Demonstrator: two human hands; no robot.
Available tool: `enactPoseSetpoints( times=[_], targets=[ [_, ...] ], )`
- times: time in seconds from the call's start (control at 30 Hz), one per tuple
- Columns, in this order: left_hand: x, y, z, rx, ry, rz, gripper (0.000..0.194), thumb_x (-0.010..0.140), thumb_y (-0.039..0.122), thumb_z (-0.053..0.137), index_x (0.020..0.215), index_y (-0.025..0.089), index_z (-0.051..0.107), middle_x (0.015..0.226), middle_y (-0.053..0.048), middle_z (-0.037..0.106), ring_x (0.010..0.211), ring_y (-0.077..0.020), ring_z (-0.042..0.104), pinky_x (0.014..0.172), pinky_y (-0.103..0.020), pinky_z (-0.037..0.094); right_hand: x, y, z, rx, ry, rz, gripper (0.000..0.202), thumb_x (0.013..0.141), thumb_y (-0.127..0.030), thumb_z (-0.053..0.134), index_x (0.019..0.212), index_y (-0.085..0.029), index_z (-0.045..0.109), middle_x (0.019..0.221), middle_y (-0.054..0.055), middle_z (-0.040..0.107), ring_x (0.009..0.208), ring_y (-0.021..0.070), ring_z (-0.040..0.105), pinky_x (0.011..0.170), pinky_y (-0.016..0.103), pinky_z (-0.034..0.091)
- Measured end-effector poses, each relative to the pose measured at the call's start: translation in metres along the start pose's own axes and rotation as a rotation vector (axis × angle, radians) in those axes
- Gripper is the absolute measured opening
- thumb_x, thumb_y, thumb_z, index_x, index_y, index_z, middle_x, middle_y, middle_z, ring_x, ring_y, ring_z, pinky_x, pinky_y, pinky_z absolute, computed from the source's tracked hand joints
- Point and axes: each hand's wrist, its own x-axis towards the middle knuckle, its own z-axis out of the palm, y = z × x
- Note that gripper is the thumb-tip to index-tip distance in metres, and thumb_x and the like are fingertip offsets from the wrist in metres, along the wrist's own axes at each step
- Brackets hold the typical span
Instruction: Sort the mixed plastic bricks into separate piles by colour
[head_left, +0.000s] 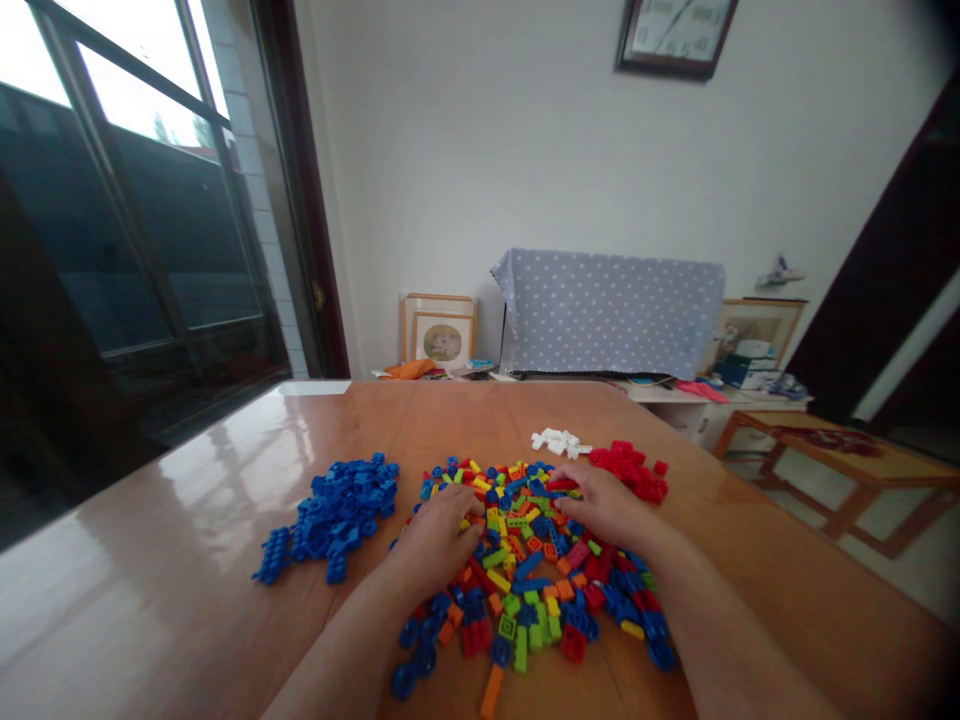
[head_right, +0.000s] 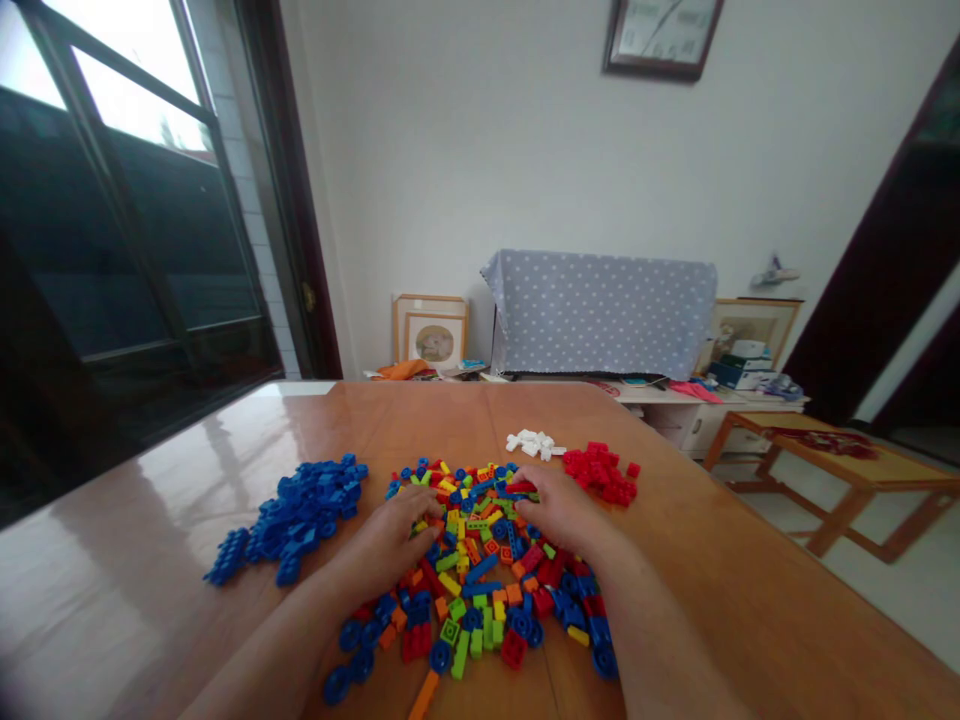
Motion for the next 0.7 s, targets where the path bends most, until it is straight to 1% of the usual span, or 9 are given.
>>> enactPoseSetpoints(
  times=[0.13,0.2,0.27,0.4,0.5,0.57,0.6,0.7],
  targets=[
    [0.000,0.008,0.000,-0.097,0.008,0.019,0.015,0.085,0.018,0.052,0.095,0.022,0.062,0.110,-0.005,0.065,0.107,-0.0212,0.058,0.097,-0.033,0.045,-0.002,-0.010,0.000,0.135,-0.062,-0.001,0.032,0.080,-0.032,0.067,0.111,-0.023,0.068,0.103,0.004,0.073,0.092,0.0230,0.066,0.081,0.033,0.050],
    [-0.001,0.011,0.000,-0.153,0.022,0.017,0.019,0.086,0.017,0.051,0.100,0.023,0.063,0.111,-0.005,0.065,0.107,-0.0206,0.058,0.098,-0.032,0.045,-0.003,-0.013,-0.001,0.219,-0.106,0.001,0.039,0.082,-0.037,0.066,0.118,-0.023,0.065,0.099,0.004,0.073,0.087,0.0218,0.067,0.077,0.032,0.051],
    [0.000,0.014,-0.001,-0.202,0.024,0.018,0.022,0.087,0.018,0.049,0.102,0.023,0.064,0.112,-0.005,0.065,0.107,-0.0199,0.059,0.098,-0.032,0.045,-0.004,-0.013,-0.002,0.274,-0.115,0.004,0.044,0.084,-0.041,0.063,0.123,-0.021,0.062,0.094,0.004,0.073,0.082,0.0208,0.066,0.073,0.031,0.052],
    [0.001,0.017,-0.005,-0.283,0.044,0.016,0.023,0.090,0.019,0.047,0.103,0.022,0.066,0.114,-0.005,0.066,0.110,-0.0199,0.059,0.101,-0.033,0.045,-0.003,-0.008,-0.009,0.284,-0.046,0.030,0.042,0.087,-0.043,0.058,0.121,-0.018,0.063,0.090,0.004,0.071,0.081,0.0205,0.066,0.069,0.029,0.051],
    [0.002,0.017,-0.005,-0.344,0.101,0.000,0.025,0.090,0.021,0.049,0.108,0.022,0.067,0.130,-0.007,0.062,0.124,-0.0231,0.053,0.111,-0.039,0.038,-0.002,-0.004,-0.013,0.232,0.013,0.055,0.039,0.089,-0.041,0.055,0.118,-0.018,0.065,0.088,0.004,0.071,0.080,0.0202,0.065,0.067,0.028,0.049],
    [0.002,0.016,-0.005,-0.396,0.117,-0.010,0.028,0.091,0.024,0.051,0.115,0.023,0.067,0.138,-0.007,0.057,0.131,-0.0252,0.048,0.115,-0.043,0.033,-0.001,0.000,-0.012,0.188,0.049,0.064,0.038,0.088,-0.041,0.055,0.116,-0.017,0.066,0.085,0.004,0.071,0.079,0.0203,0.065,0.065,0.028,0.048],
    [0.002,0.016,-0.005,-0.435,0.117,-0.015,0.030,0.091,0.025,0.052,0.118,0.023,0.067,0.140,-0.007,0.056,0.132,-0.0259,0.048,0.115,-0.044,0.033,0.000,0.002,-0.011,0.174,0.061,0.068,0.038,0.088,-0.040,0.055,0.116,-0.017,0.066,0.085,0.004,0.071,0.079,0.0204,0.065,0.065,0.028,0.048],
    [0.002,0.015,-0.009,-0.607,0.110,-0.046,0.035,0.093,0.031,0.052,0.126,0.023,0.064,0.143,-0.008,0.055,0.130,-0.0260,0.051,0.112,-0.043,0.039,0.003,0.010,-0.006,0.183,0.068,0.084,0.037,0.087,-0.040,0.056,0.116,-0.017,0.065,0.089,0.004,0.072,0.081,0.0211,0.065,0.069,0.029,0.050]
  ],
)
